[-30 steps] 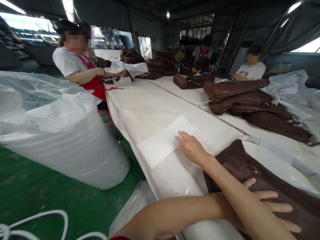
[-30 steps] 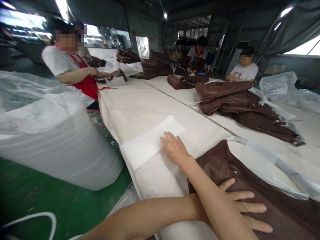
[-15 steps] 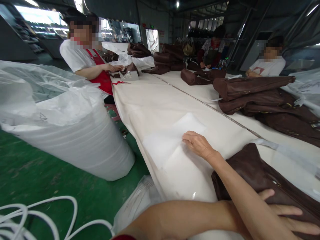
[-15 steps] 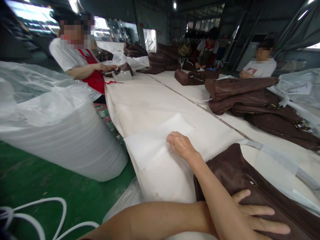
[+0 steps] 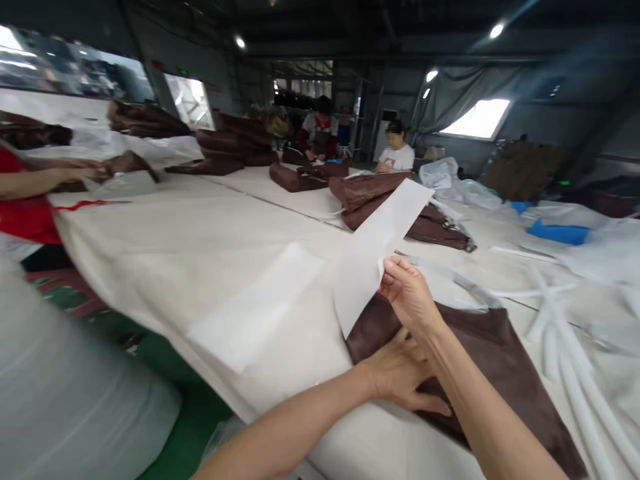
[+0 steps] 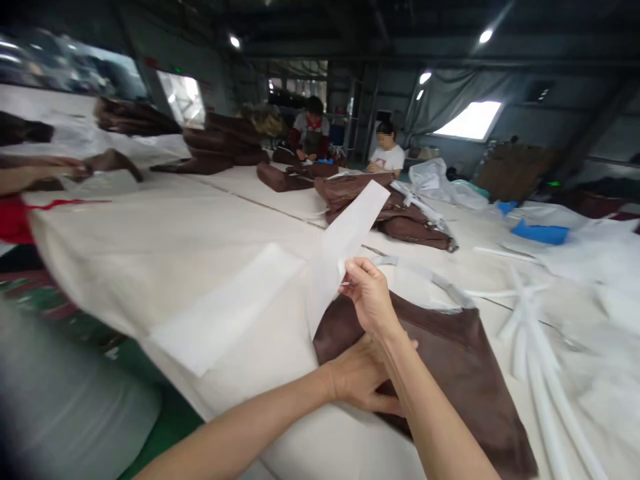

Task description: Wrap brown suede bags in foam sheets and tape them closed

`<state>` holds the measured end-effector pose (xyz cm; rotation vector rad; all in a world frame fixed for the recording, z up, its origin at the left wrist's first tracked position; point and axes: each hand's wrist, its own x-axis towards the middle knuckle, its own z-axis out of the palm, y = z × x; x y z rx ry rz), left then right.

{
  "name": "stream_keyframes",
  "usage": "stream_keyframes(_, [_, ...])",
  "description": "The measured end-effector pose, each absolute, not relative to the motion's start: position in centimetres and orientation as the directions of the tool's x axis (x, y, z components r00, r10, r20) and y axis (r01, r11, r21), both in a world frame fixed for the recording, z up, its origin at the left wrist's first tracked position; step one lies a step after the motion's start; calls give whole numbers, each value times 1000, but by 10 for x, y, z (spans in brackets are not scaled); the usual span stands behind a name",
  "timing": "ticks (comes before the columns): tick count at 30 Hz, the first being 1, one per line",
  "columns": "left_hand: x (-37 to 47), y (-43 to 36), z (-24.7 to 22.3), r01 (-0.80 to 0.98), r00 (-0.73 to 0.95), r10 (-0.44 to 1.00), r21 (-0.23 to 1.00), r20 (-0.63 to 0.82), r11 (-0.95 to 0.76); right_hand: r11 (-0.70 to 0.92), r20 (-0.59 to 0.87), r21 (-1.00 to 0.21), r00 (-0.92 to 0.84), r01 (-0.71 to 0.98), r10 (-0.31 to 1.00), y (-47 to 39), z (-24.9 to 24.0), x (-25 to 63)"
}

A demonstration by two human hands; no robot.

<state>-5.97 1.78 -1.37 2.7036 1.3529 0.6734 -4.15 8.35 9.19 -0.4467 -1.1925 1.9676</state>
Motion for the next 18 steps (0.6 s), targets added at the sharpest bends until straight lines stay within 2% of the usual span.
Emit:
stream_keyframes(2, [-61,18,-16,677,586,712,249,386,-693,-252,80,-827,-550,-502,832,82,94,1])
stream_keyframes(5, [-62,19,-15,571,723,626,257,292,-779,-154,53,-799,-323,-582,945,71,94,73])
stream_keyframes(8, [-61,21,-9,551,755,616,290,225,-782,-68,-18,-799,-90,-597,996,48,93,146])
stream_keyframes(15, [-56,29,7,627,670,726,404,156,-666,73,-70,-890,295,-449,953,-28,75,275])
stream_keyframes(18, [-54,34,15,627,654,750,483,100,-611,64,-130,-901,409,-428,903,-65,67,302])
